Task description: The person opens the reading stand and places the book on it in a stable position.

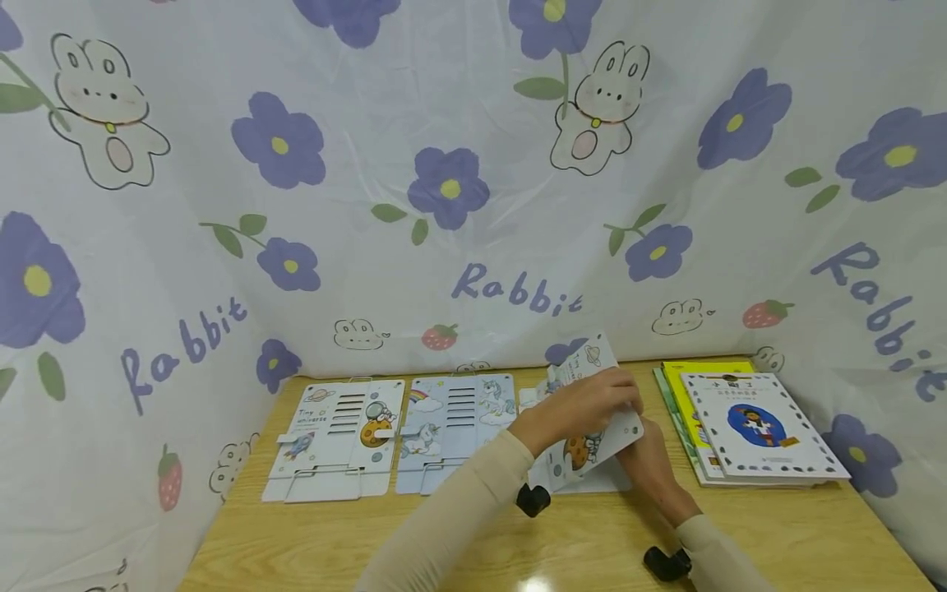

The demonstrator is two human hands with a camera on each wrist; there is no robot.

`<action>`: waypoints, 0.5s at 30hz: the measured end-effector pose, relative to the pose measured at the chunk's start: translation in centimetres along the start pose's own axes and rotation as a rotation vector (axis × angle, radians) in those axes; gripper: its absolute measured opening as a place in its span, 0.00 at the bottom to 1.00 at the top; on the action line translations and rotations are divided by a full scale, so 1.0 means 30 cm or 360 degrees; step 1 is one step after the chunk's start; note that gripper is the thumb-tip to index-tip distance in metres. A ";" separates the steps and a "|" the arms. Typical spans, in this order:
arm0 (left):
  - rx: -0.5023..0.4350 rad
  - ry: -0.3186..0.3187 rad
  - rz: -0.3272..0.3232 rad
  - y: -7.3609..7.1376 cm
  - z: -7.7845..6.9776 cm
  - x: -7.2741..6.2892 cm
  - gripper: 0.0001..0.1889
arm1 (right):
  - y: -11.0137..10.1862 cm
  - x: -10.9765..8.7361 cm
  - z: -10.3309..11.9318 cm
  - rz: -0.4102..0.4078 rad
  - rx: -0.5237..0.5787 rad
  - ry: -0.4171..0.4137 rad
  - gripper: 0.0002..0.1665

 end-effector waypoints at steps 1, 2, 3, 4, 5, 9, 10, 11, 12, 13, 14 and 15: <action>0.0001 -0.0001 -0.0003 0.001 -0.001 -0.001 0.13 | 0.003 -0.002 -0.003 0.0008 -0.0007 0.0009 0.10; 0.0005 -0.0003 -0.0005 0.001 -0.002 -0.002 0.13 | 0.005 -0.003 -0.005 0.0016 -0.0007 0.0022 0.11; 0.0006 -0.0003 -0.0010 0.001 -0.002 -0.003 0.13 | 0.006 -0.004 -0.006 0.0022 -0.0009 0.0030 0.11; 0.0003 -0.0004 -0.0011 0.001 -0.003 -0.003 0.13 | 0.007 -0.004 -0.006 0.0026 -0.0014 0.0034 0.12; 0.0003 -0.0004 -0.0015 0.001 -0.002 -0.002 0.13 | 0.009 -0.003 -0.005 0.0028 -0.0022 0.0035 0.12; -0.0005 -0.0017 -0.0019 0.005 -0.001 -0.003 0.13 | 0.009 -0.003 -0.001 0.0037 -0.0032 0.0042 0.14; -0.0007 -0.0025 -0.0016 0.008 0.000 -0.003 0.13 | 0.008 -0.003 0.001 0.0040 -0.0030 0.0044 0.14; -0.0012 -0.0033 -0.0012 0.009 0.000 -0.004 0.13 | 0.008 -0.004 0.002 0.0042 -0.0038 0.0042 0.14; -0.0020 -0.0040 -0.0009 0.010 0.001 -0.005 0.13 | 0.008 -0.004 0.004 0.0043 -0.0039 0.0039 0.14; -0.0022 -0.0047 -0.0006 0.011 0.001 -0.006 0.13 | 0.007 -0.003 0.006 0.0042 -0.0043 0.0033 0.14; -0.0020 -0.0054 -0.0007 0.011 0.002 -0.007 0.13 | 0.006 -0.003 0.008 0.0043 -0.0050 0.0026 0.14; -0.0017 -0.0055 -0.0015 0.010 0.003 -0.008 0.13 | 0.006 -0.002 0.010 0.0042 -0.0062 0.0019 0.14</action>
Point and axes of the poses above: each hand's wrist, its own x-axis towards the middle knuckle, its own y-axis out of the palm, z = x × y, the point moved 6 cm from there along x, towards the middle knuckle, and after that the axes turned 3 degrees about -z, right-handed, at the moved point
